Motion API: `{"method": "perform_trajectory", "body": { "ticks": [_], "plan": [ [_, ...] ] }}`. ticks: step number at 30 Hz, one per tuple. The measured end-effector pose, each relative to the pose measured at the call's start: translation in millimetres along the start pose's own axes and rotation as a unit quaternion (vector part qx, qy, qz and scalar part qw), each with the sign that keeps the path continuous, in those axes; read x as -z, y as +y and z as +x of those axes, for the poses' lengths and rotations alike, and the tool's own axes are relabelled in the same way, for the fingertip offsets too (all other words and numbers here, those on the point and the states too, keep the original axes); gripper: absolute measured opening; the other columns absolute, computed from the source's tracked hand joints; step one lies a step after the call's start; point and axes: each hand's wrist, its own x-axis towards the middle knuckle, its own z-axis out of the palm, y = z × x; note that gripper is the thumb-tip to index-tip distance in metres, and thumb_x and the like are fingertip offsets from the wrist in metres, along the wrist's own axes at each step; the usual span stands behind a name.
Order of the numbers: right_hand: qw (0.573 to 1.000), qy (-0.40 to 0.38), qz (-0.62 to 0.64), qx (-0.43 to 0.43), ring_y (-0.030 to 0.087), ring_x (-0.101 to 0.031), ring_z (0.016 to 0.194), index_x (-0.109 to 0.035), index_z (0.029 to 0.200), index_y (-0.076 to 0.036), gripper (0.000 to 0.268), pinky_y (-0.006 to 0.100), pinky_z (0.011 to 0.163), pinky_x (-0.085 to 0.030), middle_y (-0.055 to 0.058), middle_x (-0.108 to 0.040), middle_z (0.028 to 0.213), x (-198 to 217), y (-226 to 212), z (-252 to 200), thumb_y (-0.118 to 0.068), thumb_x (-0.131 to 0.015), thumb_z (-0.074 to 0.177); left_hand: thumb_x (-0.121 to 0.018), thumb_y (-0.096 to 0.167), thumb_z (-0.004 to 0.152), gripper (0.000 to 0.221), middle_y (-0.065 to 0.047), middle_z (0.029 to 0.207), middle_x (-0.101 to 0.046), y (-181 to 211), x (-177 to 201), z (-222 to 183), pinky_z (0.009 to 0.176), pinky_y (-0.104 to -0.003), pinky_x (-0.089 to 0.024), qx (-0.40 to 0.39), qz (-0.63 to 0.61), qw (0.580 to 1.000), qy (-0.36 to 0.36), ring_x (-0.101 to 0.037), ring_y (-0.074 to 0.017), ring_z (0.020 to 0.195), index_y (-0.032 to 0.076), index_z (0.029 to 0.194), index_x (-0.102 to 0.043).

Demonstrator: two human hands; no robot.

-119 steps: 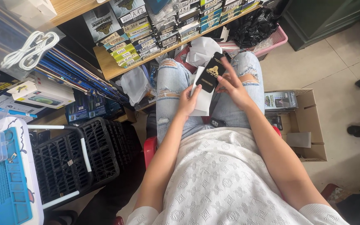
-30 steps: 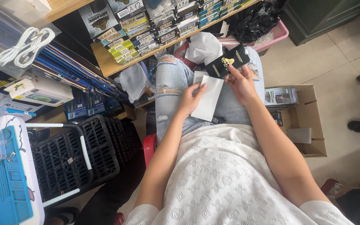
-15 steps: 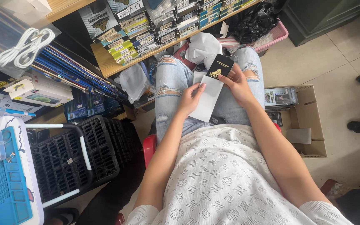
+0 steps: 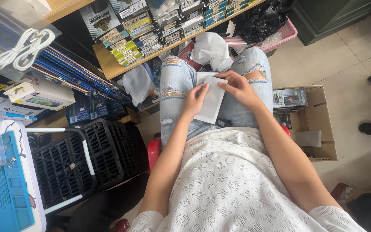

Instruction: The person is taking small electronic components or accessories from a bulk box and placing them into individual white protective sleeves.

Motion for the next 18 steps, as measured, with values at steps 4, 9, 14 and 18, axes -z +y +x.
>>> {"method": "perform_trajectory", "body": {
  "ticks": [4,9,14,18],
  "plan": [
    [0.999,-0.033,0.002,-0.029,0.013,-0.062,0.081,-0.074,0.115,-0.01,0.024,0.028,0.076,-0.057,0.008,-0.071,0.089,-8.3,-21.4,-4.3,-0.009,-0.078,0.091,-0.064,0.044,0.104,0.039,-0.011,0.114,-0.073,-7.2,1.4,3.1,0.112,-0.044,-0.04,-0.003,0.009,1.0,-0.003,-0.056,-0.0189,0.124,0.009,0.118,-0.074],
    [1.0,0.023,0.002,-0.013,0.009,-0.063,0.083,-0.075,0.116,-0.013,0.023,0.026,0.08,-0.054,0.005,-0.074,0.091,-5.6,-10.6,0.1,-0.011,-0.078,0.093,-0.063,0.044,0.104,0.036,-0.007,0.109,-0.073,-16.4,2.2,5.2,0.112,-0.042,-0.039,-0.003,-0.014,1.0,-0.016,-0.057,-0.017,0.12,0.012,0.115,-0.076],
    [0.999,-0.001,-0.009,-0.032,0.015,-0.064,0.084,-0.074,0.115,-0.013,0.022,0.031,0.082,-0.055,0.009,-0.074,0.09,-5.4,-19.4,-3.9,-0.011,-0.077,0.093,-0.067,0.038,0.103,0.032,-0.008,0.109,-0.073,-35.4,3.5,13.2,0.111,-0.042,-0.04,-0.019,0.002,1.0,-0.009,-0.057,-0.0156,0.119,0.009,0.113,-0.076],
    [1.0,0.004,0.001,-0.023,0.012,-0.064,0.084,-0.074,0.114,-0.011,0.022,0.028,0.081,-0.055,0.007,-0.074,0.089,-3.9,-19.6,-2.0,-0.011,-0.078,0.093,-0.065,0.039,0.104,0.033,-0.007,0.111,-0.072,-19.8,4.8,7.1,0.112,-0.041,-0.039,-0.014,-0.008,1.0,-0.013,-0.055,-0.0159,0.12,0.009,0.115,-0.075]
  ]
}}
